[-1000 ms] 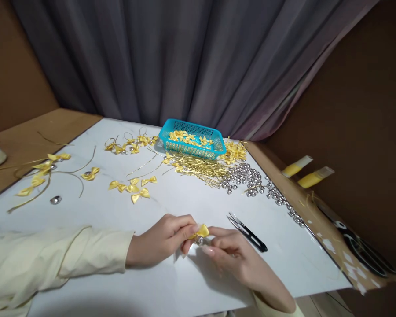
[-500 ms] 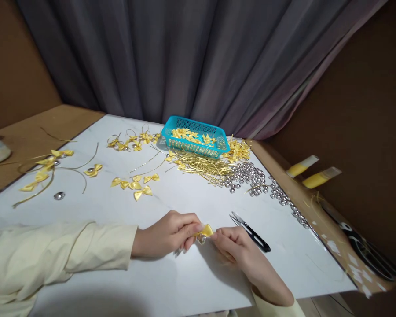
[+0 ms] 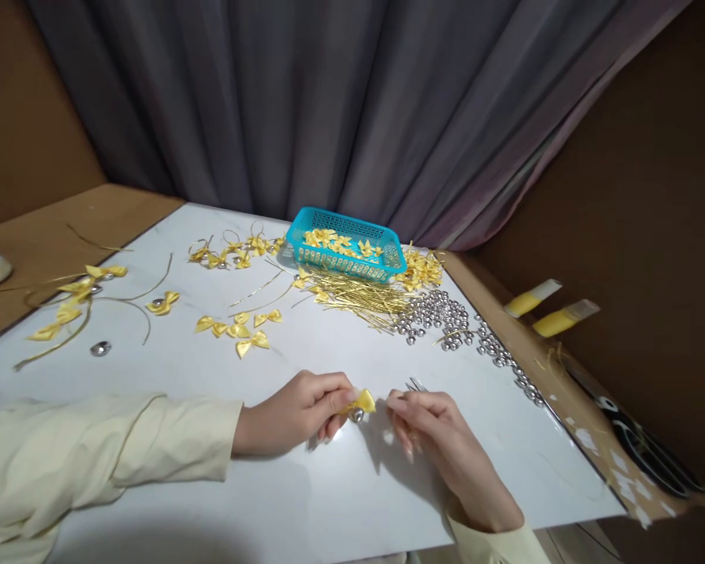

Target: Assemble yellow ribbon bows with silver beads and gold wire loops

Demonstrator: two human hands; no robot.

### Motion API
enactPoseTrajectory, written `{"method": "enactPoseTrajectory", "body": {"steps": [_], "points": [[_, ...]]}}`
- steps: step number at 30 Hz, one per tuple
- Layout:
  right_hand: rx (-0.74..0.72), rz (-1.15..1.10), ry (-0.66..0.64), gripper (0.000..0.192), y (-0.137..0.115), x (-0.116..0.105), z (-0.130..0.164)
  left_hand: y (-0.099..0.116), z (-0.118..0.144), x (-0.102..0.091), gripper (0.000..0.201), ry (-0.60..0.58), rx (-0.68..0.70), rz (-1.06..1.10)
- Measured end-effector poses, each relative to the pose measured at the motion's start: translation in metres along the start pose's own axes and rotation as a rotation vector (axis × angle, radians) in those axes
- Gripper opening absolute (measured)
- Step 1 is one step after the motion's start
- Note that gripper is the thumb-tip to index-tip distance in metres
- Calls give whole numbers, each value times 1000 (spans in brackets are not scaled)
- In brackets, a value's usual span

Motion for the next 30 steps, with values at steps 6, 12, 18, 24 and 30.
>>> {"method": "enactPoseTrajectory", "body": {"steps": [6, 12, 18, 24, 30], "points": [[-174, -418, 52, 46, -12, -12, 3, -9, -6, -1, 41, 15, -97, 190], [-2, -1049, -109, 59, -3, 21, -1, -16, -9, 4, 41, -52, -174, 369], [240, -1077, -239, 57, 18, 42, 0, -18, -8, 10, 35, -132, -206, 493], [348, -953, -204, 56, 33, 42, 2, -15, -4, 20, 30, -237, -184, 616], [330, -828, -235, 53, 29, 50, 4, -13, -4, 17, 31, -220, -167, 624]]}}
Point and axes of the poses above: each hand's wrist, its own z-axis away from the middle knuckle, its own x-axis out of the palm, y = z × x, the point moved 9 cm from there along -z, towards the middle knuckle, and after that the axes turned 1 degree about x, right-handed, at the moved point
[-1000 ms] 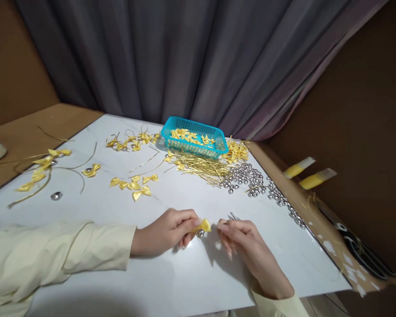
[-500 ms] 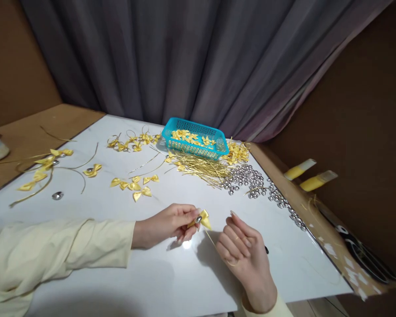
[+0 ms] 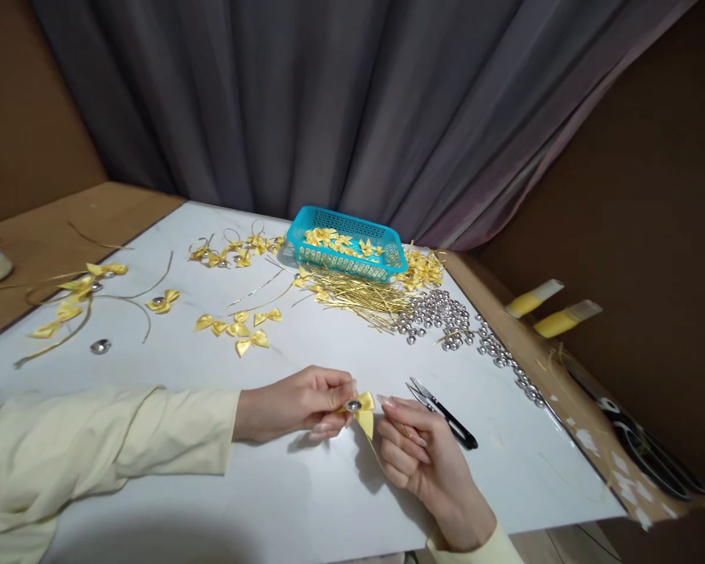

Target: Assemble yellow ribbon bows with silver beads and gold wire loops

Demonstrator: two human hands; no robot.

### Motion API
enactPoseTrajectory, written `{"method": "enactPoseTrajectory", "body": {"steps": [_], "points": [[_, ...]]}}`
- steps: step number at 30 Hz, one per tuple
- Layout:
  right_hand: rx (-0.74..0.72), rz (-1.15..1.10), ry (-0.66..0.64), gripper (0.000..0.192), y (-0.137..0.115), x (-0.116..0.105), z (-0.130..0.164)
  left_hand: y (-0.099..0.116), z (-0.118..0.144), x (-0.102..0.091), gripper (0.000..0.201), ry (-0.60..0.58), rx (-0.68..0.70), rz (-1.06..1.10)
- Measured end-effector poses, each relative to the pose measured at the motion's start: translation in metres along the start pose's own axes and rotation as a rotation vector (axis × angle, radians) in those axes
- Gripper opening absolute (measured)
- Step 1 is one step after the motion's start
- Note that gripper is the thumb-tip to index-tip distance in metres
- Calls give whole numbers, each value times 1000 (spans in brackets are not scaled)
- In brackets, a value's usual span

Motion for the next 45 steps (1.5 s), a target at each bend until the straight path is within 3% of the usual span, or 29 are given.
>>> {"method": "enactPoseTrajectory", "body": {"steps": [4, 8, 11, 16, 19, 22, 30, 34, 41, 45], "points": [[-123, 100, 56, 51, -11, -1, 2, 11, 1, -7, 35, 75, 28, -161], [-268, 273, 145, 37, -34, -5, 12, 18, 0, -13, 38, 160, 49, -279], [-257, 439, 211, 33, -42, -8, 19, 15, 0, -11, 40, 155, 48, -353], [-283, 786, 324, 41, -47, -7, 27, 18, 6, 0, 32, 151, 70, -543], [-262, 1011, 293, 49, -38, 2, 23, 26, 13, 9, 28, 147, 114, -720], [-219, 1163, 236, 50, -30, 10, 19, 35, 18, 11, 26, 220, 116, -881], [-237, 1151, 176, 37, -30, 18, 21, 40, 22, 19, 23, 248, 103, -933], [-245, 1277, 151, 32, -31, 22, 23, 38, 23, 17, 22, 238, 86, -946], [-231, 1256, 145, 37, -33, 27, 25, 42, 20, 29, 26, 111, 182, -1099], [-238, 1218, 123, 39, -30, 27, 22, 43, 22, 31, 31, 118, 224, -1121]]}}
Point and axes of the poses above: each hand's wrist, its own z-axis away from the middle knuckle, its own x-axis out of the palm, y = z × x, the point moved 9 cm from there along -z, towards the middle knuckle, and after that the axes turned 1 degree about x, right-handed, at the moved point
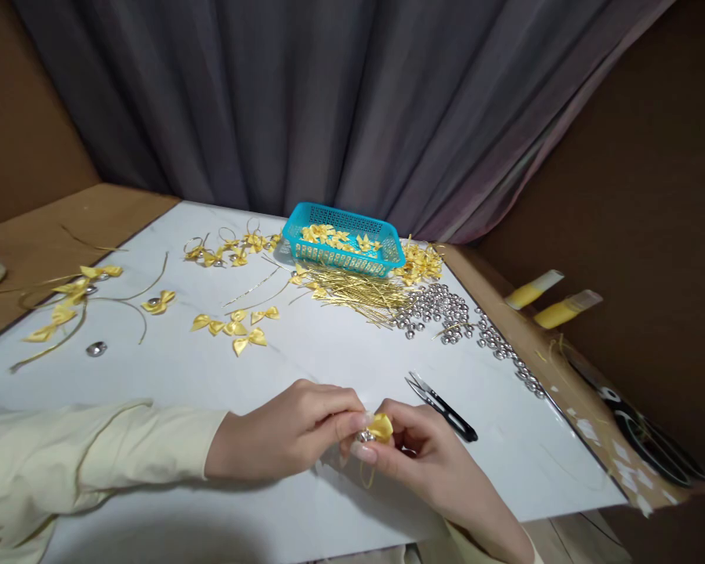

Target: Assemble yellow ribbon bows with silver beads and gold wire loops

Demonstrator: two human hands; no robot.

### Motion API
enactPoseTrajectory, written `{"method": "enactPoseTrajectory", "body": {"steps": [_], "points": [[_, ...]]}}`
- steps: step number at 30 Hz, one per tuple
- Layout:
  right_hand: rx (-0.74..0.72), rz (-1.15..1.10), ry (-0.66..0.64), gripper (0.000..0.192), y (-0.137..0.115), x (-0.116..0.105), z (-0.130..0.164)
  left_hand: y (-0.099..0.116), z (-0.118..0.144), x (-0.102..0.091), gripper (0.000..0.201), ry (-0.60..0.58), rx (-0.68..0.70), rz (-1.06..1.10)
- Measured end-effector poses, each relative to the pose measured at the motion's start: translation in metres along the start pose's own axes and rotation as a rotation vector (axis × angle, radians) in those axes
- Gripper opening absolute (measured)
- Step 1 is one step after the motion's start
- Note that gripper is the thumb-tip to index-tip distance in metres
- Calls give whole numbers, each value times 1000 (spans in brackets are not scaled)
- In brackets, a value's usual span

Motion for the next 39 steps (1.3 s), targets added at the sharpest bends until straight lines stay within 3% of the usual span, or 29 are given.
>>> {"method": "enactPoseTrajectory", "body": {"steps": [7, 11, 16, 19, 24, 39], "points": [[6, -122, -11, 43, 1, 4, -4, 5, 2, -2, 31, 45, 77, -80], [-1, -129, 33, 40, 2, 0, -5, -11, 2, -2, 25, 50, -81, 117], [-15, 64, 28, 31, -2, -7, 1, -17, 3, -1, 16, 62, -142, 398], [-100, 188, -19, 19, -16, -12, 8, -16, 1, 0, 13, 44, -163, 491], [-281, 339, 2, 18, -37, -19, 17, -17, -1, 5, 12, 4, -199, 687], [-377, 581, 159, 13, -44, -17, 30, -16, -2, 10, 16, -14, -246, 852]]}}
Point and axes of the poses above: each hand's wrist, its own z-axis away from the middle knuckle, its own x-axis out of the palm, y = z × x, the point moved 9 cm from there along -z, towards the middle knuckle, and after that the axes turned 1 degree about x, right-handed, at the moved point
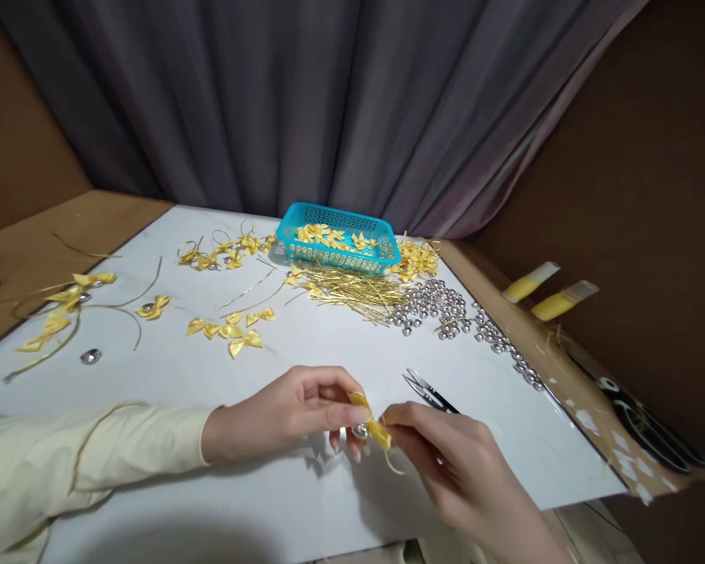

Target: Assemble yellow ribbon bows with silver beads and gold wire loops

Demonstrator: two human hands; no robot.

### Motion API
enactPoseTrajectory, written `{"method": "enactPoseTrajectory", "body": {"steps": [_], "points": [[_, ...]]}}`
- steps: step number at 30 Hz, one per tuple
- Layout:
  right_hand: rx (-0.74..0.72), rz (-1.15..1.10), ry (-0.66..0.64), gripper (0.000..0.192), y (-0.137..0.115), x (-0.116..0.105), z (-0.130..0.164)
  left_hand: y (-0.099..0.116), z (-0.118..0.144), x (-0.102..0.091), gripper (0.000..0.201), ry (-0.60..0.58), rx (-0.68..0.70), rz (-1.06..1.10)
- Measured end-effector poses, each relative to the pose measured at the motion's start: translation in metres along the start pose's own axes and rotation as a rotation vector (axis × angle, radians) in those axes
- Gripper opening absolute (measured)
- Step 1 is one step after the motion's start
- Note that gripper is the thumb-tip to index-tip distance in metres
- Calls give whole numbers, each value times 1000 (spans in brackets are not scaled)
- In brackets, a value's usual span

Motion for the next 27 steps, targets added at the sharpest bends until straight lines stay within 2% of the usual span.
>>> {"method": "enactPoseTrajectory", "body": {"steps": [7, 11, 16, 21, 23, 27], "points": [[-16, 161, 24, 17, -1, 5, -3, 5, 1, -1, 23, 2, 41, -73], [-68, 265, 133, 20, -7, 5, -7, 6, 2, 2, 27, -25, 43, -104], [-58, 247, 197, 16, -9, 11, -11, 2, 2, 2, 27, -30, 27, -157], [-21, 171, 227, 15, -3, 13, -11, 3, 3, 6, 18, -79, 57, -165], [39, 62, 174, 14, 6, 16, -13, 6, 5, 7, 15, -76, 76, -204], [270, -368, -122, 23, 27, 35, -14, 16, 7, 1, 16, 42, 91, -368]]}}
Point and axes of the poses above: each hand's wrist, its own z-axis away from the middle knuckle, its own x-axis out of the palm, y = z × x, the point moved 9 cm from there along -z, towards the middle knuckle, and after that the axes turned 1 degree about x, right-handed, at the moved point
